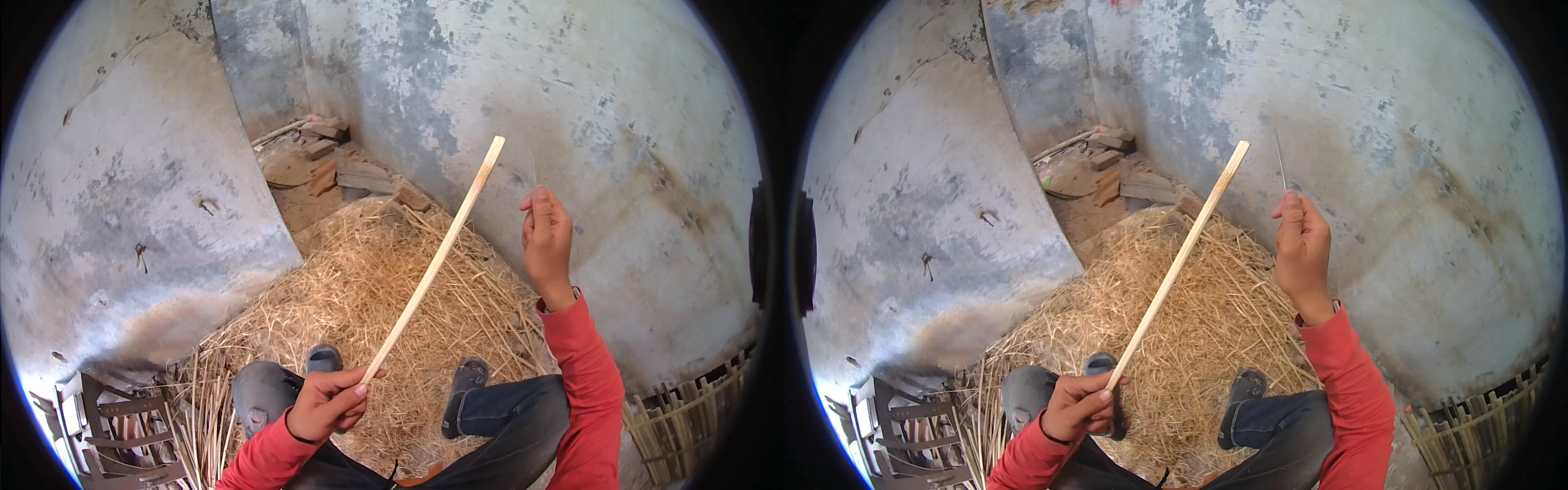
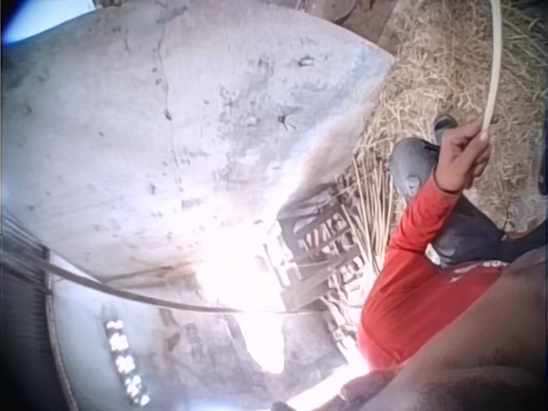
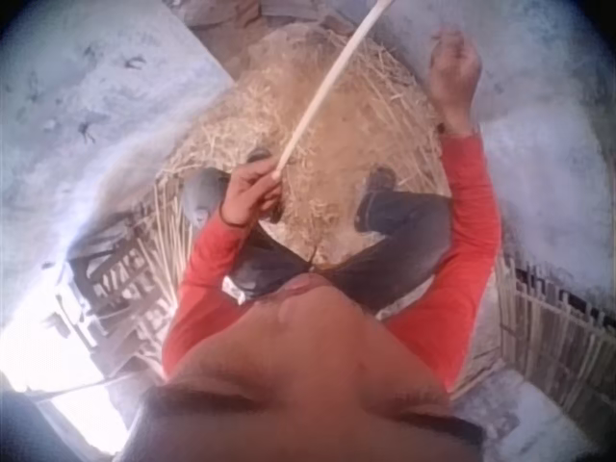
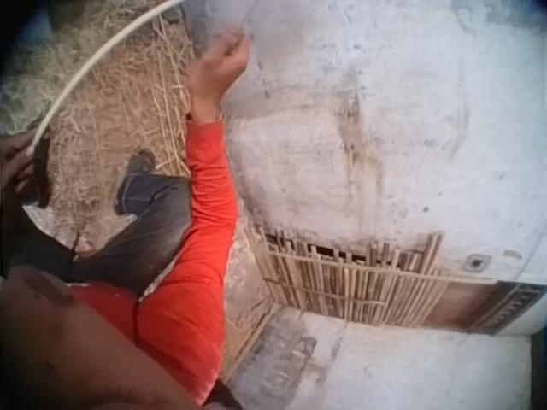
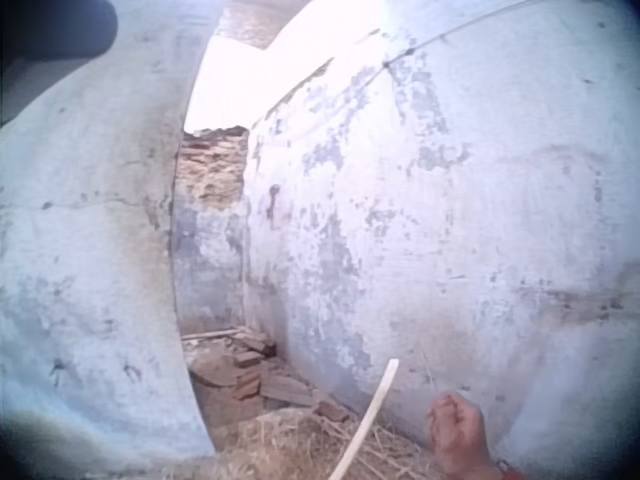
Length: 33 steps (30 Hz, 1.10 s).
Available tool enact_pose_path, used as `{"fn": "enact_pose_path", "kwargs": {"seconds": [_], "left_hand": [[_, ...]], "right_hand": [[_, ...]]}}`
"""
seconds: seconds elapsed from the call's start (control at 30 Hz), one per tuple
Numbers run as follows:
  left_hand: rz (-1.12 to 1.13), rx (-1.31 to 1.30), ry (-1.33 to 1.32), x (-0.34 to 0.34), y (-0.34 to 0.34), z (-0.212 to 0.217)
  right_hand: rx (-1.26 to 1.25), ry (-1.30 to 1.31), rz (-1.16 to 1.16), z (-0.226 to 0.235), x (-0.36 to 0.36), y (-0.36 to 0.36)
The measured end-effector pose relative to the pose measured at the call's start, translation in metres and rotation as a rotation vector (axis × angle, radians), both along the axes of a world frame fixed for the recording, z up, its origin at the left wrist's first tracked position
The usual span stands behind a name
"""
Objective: The person shaves a thin bamboo stick using a knife, holding the stick in one hand and making controlled downward strokes with the blade.
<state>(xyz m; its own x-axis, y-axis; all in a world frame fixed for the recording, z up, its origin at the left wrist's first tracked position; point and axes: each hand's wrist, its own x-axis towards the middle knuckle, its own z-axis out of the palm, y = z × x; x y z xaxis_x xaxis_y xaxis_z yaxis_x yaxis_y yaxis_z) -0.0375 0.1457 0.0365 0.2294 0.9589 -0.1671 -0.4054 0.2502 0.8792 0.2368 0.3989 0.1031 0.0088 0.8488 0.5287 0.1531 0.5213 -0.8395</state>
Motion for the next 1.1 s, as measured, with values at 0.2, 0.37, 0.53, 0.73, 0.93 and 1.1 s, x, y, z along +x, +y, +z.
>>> {"fn": "enact_pose_path", "kwargs": {"seconds": [0.2, 0.37, 0.53, 0.73, 0.93, 1.1], "left_hand": [[-0.004, -0.015, -0.004, 0.000, -0.002, 0.001], [-0.002, -0.014, 0.016, -0.001, -0.002, 0.001], [0.072, -0.063, 0.010, -0.002, -0.005, 0.005], [-0.031, -0.052, 0.048, -0.007, -0.014, -0.003], [0.002, -0.034, 0.086, -0.005, -0.013, -0.003], [0.055, -0.085, 0.059, 0.000, -0.010, 0.001]], "right_hand": [[0.150, -0.088, 0.004, 0.007, -0.018, -0.027], [0.303, -0.493, 0.127, 0.000, -0.028, -0.042], [0.406, -0.641, 0.319, -0.010, -0.043, -0.053], [0.267, -0.454, -0.286, 0.003, 0.013, 0.035], [-0.051, -0.010, -0.029, 0.000, 0.055, 0.032], [0.032, -0.026, 0.093, 0.021, 0.017, -0.017]]}}
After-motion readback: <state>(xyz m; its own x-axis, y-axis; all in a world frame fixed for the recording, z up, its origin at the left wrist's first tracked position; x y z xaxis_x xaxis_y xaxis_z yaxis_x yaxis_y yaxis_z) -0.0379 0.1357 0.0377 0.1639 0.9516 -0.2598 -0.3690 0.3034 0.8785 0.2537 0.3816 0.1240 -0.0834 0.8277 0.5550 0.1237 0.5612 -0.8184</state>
